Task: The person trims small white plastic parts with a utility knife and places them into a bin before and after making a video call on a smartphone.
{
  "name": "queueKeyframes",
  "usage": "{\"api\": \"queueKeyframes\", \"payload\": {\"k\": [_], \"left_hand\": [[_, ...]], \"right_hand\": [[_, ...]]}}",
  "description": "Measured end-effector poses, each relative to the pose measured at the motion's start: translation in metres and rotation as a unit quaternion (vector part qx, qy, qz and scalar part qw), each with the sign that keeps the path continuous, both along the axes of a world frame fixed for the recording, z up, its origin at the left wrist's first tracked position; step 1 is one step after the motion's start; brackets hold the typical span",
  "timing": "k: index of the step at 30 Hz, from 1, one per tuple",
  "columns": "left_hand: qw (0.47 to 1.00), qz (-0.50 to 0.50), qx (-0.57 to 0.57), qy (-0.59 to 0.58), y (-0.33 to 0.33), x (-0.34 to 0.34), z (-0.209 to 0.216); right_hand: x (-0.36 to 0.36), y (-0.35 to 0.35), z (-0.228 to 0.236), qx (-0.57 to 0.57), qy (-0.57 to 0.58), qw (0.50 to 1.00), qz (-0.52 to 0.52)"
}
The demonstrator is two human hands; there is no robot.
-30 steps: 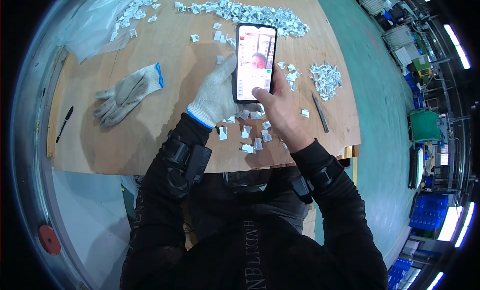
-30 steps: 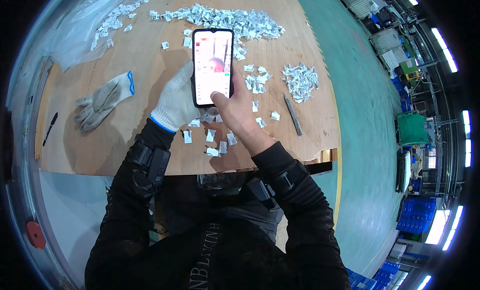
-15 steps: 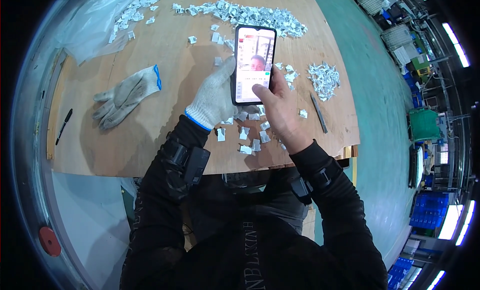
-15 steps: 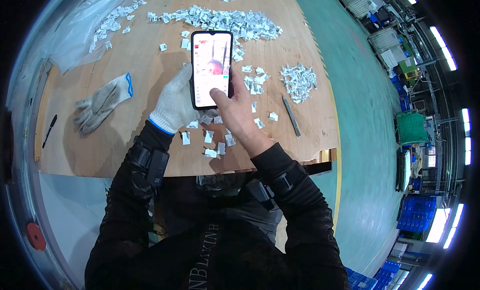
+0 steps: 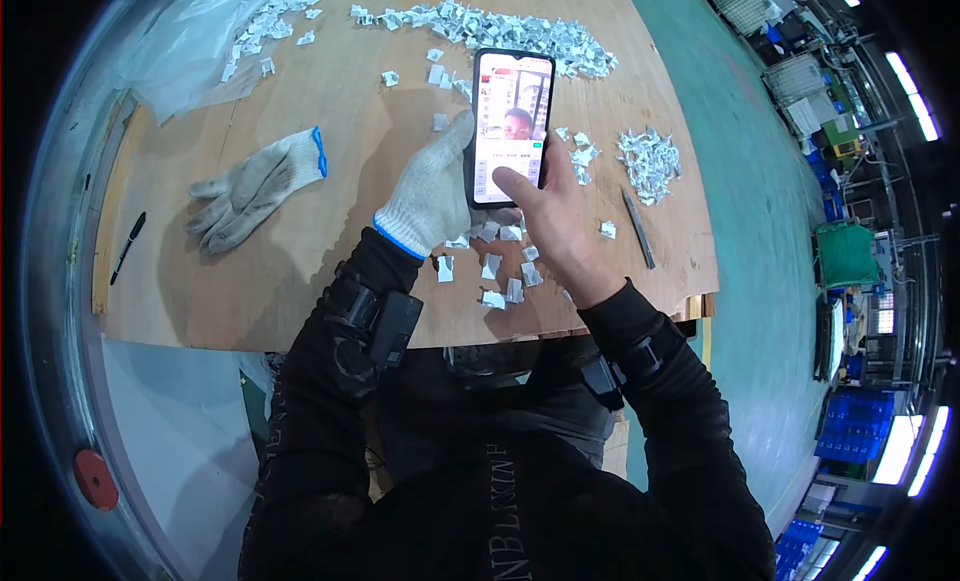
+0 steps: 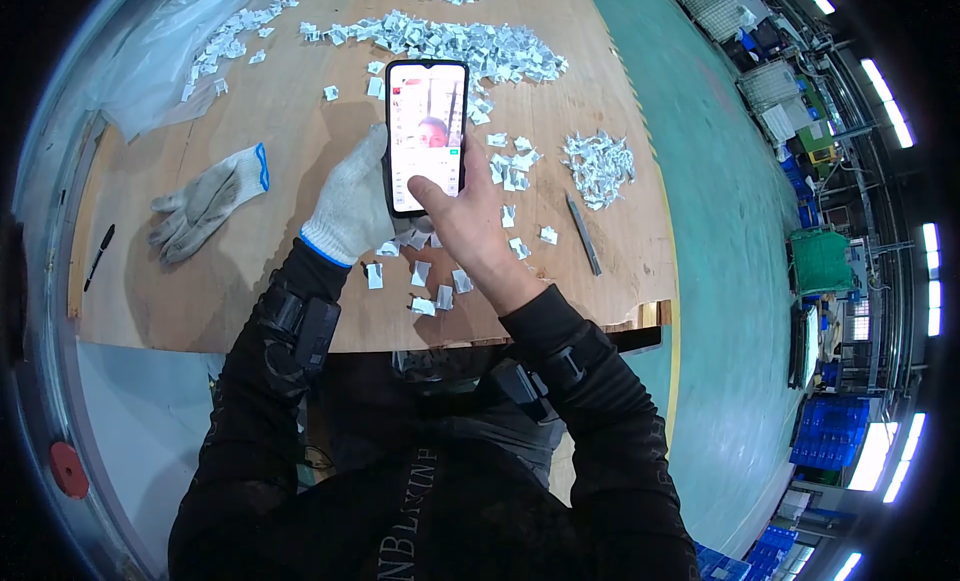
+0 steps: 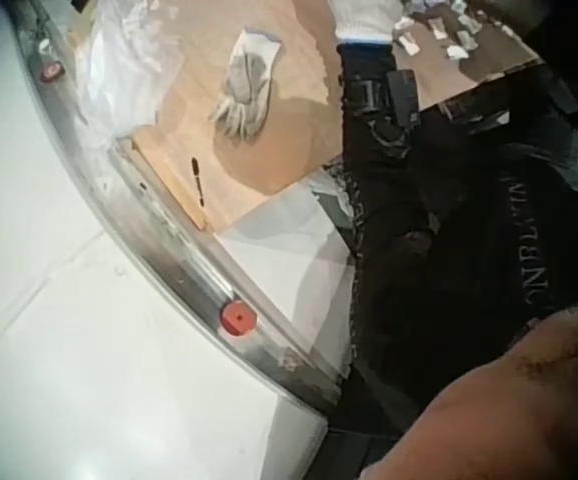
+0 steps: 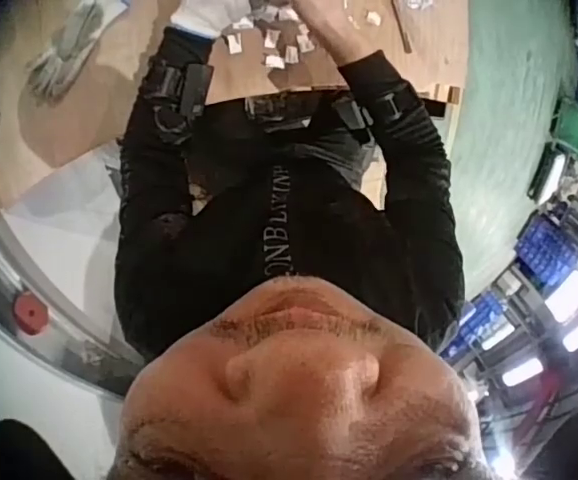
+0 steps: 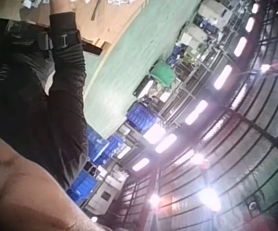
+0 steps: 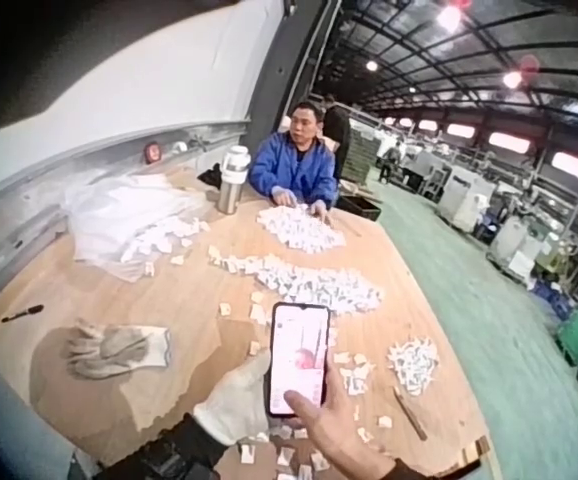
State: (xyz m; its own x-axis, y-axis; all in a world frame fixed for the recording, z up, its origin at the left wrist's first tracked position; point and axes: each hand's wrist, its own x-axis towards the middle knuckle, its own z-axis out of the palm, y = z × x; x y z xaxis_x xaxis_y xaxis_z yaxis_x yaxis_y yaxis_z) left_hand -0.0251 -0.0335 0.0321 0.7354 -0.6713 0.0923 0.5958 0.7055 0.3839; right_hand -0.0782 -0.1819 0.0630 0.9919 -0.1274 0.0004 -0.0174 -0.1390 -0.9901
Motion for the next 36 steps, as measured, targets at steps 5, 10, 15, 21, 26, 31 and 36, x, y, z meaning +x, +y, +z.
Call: {"api": "queueKeyframes", "payload": {"k": [5, 10, 15, 21, 26, 31, 36], "left_hand": [[0.984, 0.057, 0.133, -0.107, 0.003, -0.004, 0.007], [0.99, 0.04, 0.106, -0.078, 0.001, -0.003, 0.005], [0.995, 0.022, 0.08, -0.048, -0.001, -0.002, 0.001], [0.999, 0.0, 0.048, -0.013, -0.003, 0.001, -0.002], [0.917, 0.112, 0.237, -0.3, 0.003, -0.005, -0.004], [0.956, 0.071, 0.18, -0.22, 0.005, -0.005, 0.002], [0.844, 0.211, 0.25, -0.425, -0.002, 0.003, -0.012]], "right_hand": [[-0.005, -0.001, 0.002, 0.047, -0.027, 0.998, 0.038], [-0.005, -0.008, 0.002, 0.059, -0.016, 0.996, 0.06], [-0.006, -0.008, 0.004, 0.093, -0.014, 0.994, 0.062], [-0.003, -0.009, 0.0, 0.084, -0.024, 0.995, 0.045], [-0.003, -0.001, -0.001, 0.01, -0.02, 0.999, 0.03], [-0.002, -0.001, 0.003, -0.037, 0.004, 0.999, 0.026], [-0.001, -0.009, -0.002, 0.077, -0.042, 0.994, 0.06]]}}
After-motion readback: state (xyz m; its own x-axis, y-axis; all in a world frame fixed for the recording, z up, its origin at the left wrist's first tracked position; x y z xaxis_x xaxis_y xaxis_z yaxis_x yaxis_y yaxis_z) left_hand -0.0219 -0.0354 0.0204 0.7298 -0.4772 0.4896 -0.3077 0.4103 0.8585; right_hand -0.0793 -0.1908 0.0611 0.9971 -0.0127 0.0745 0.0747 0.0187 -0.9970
